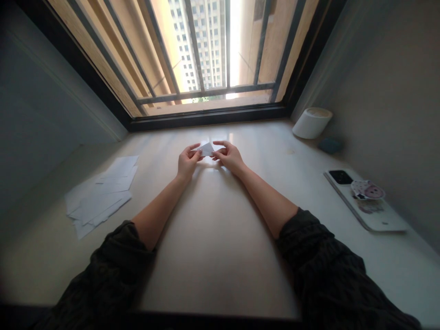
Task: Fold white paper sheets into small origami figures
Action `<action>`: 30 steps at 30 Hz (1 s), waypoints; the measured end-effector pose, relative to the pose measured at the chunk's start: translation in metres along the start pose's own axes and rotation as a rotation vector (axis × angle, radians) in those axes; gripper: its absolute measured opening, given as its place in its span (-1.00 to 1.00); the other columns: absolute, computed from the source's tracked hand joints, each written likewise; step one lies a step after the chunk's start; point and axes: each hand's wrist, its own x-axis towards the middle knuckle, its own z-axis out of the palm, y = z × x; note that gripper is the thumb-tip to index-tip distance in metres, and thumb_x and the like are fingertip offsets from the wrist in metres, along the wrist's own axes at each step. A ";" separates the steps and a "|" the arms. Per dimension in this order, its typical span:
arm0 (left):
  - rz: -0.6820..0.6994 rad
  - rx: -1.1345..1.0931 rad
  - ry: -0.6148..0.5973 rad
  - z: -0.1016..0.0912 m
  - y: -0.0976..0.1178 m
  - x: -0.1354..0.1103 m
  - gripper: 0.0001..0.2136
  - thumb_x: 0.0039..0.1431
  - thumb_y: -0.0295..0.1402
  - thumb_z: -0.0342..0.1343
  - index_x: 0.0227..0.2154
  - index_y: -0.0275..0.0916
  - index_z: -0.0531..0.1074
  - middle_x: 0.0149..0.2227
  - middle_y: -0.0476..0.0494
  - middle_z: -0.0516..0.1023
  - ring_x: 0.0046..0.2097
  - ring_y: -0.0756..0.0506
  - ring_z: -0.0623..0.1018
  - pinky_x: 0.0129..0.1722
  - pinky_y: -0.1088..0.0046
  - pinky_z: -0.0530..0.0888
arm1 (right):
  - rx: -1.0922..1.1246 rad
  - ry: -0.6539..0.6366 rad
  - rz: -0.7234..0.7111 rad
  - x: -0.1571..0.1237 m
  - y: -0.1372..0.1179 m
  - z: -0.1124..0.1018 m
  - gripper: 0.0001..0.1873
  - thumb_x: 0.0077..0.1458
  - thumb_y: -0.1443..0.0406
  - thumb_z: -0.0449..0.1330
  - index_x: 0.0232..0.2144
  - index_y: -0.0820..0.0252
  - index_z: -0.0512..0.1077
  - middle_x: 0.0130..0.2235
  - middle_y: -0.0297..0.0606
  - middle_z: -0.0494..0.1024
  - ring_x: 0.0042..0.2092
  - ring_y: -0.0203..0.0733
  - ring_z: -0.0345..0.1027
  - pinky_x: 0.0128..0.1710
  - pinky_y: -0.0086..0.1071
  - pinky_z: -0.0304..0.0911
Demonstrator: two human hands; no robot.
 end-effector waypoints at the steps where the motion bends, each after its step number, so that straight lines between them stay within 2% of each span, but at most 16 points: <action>1: 0.006 -0.006 0.015 -0.001 -0.001 0.001 -0.68 0.07 -0.34 0.23 -0.10 -0.29 0.45 -0.37 -0.12 0.59 -0.29 -0.06 0.60 -0.20 0.42 0.52 | 0.000 -0.001 0.005 0.000 0.000 0.000 -0.35 -0.25 0.09 0.42 -0.08 0.16 0.40 -0.45 -0.30 0.59 -0.43 -0.22 0.47 -0.56 -0.46 0.24; 7: -0.026 -0.039 0.025 -0.002 0.001 0.002 -0.68 0.12 -0.29 0.19 -0.08 -0.28 0.45 -0.36 -0.13 0.60 -0.27 -0.05 0.59 -0.21 0.43 0.51 | -0.006 0.011 0.015 -0.002 -0.002 0.000 -0.34 -0.25 0.08 0.42 -0.07 0.16 0.40 -0.44 -0.29 0.59 -0.42 -0.20 0.46 -0.56 -0.44 0.26; 12: -0.011 -0.028 0.042 0.000 0.004 -0.001 -0.59 0.00 -0.26 0.29 -0.08 -0.31 0.46 -0.41 -0.13 0.60 -0.32 -0.06 0.59 -0.27 0.45 0.50 | 0.012 -0.002 0.014 -0.001 -0.001 0.000 -0.33 -0.26 0.09 0.43 -0.08 0.18 0.39 -0.47 -0.31 0.57 -0.44 -0.21 0.44 -0.57 -0.45 0.23; 15: -0.017 -0.027 0.053 0.001 0.003 -0.001 -0.59 0.00 -0.25 0.29 -0.09 -0.31 0.47 -0.42 -0.13 0.60 -0.35 -0.06 0.58 -0.31 0.46 0.50 | 0.034 -0.065 -0.026 0.000 0.001 0.000 -0.35 -0.26 0.10 0.43 -0.10 0.18 0.39 -0.53 -0.40 0.51 -0.47 -0.26 0.41 -0.53 -0.43 0.26; 18: 0.017 0.033 0.008 0.000 0.002 -0.001 -0.65 0.04 -0.27 0.25 -0.10 -0.29 0.50 -0.39 -0.15 0.62 -0.34 -0.06 0.58 -0.32 0.46 0.49 | 0.058 -0.133 -0.087 0.002 0.004 0.002 -0.38 -0.23 0.10 0.42 -0.10 0.15 0.39 -0.62 -0.52 0.38 -0.52 -0.31 0.33 -0.47 -0.41 0.29; 23: 0.086 0.218 -0.086 -0.001 0.005 -0.007 -0.72 0.05 -0.31 0.24 -0.13 -0.18 0.54 -0.39 -0.09 0.61 -0.35 -0.07 0.56 -0.29 0.44 0.46 | 0.007 -0.089 -0.107 0.001 0.004 0.004 -0.41 -0.20 0.07 0.40 -0.10 0.13 0.40 -0.53 -0.45 0.45 -0.54 -0.32 0.28 -0.56 -0.42 0.22; 25: 0.107 0.275 -0.095 -0.001 0.006 -0.008 -0.72 0.06 -0.29 0.25 -0.13 -0.16 0.54 -0.42 -0.06 0.59 -0.38 -0.06 0.54 -0.28 0.44 0.45 | -0.028 -0.103 -0.099 0.000 0.002 0.003 -0.40 -0.20 0.05 0.40 -0.10 0.14 0.42 -0.55 -0.45 0.44 -0.58 -0.34 0.22 -0.60 -0.42 0.16; 27: 0.122 0.288 -0.092 -0.001 0.007 -0.009 -0.70 0.09 -0.25 0.23 -0.10 -0.14 0.52 -0.44 -0.04 0.57 -0.39 -0.05 0.54 -0.28 0.44 0.44 | -0.039 -0.106 -0.091 0.000 0.001 0.002 -0.40 -0.19 0.03 0.39 -0.11 0.16 0.43 -0.57 -0.45 0.42 -0.59 -0.35 0.19 -0.61 -0.42 0.12; 30: 0.104 0.226 -0.105 0.000 0.005 -0.007 -0.62 0.13 -0.15 0.18 -0.01 -0.15 0.45 -0.42 -0.04 0.57 -0.35 -0.06 0.57 -0.26 0.45 0.45 | -0.006 -0.020 -0.097 0.000 0.000 -0.001 -0.41 -0.21 0.05 0.40 -0.11 0.14 0.43 -0.49 -0.41 0.46 -0.53 -0.32 0.28 -0.55 -0.42 0.20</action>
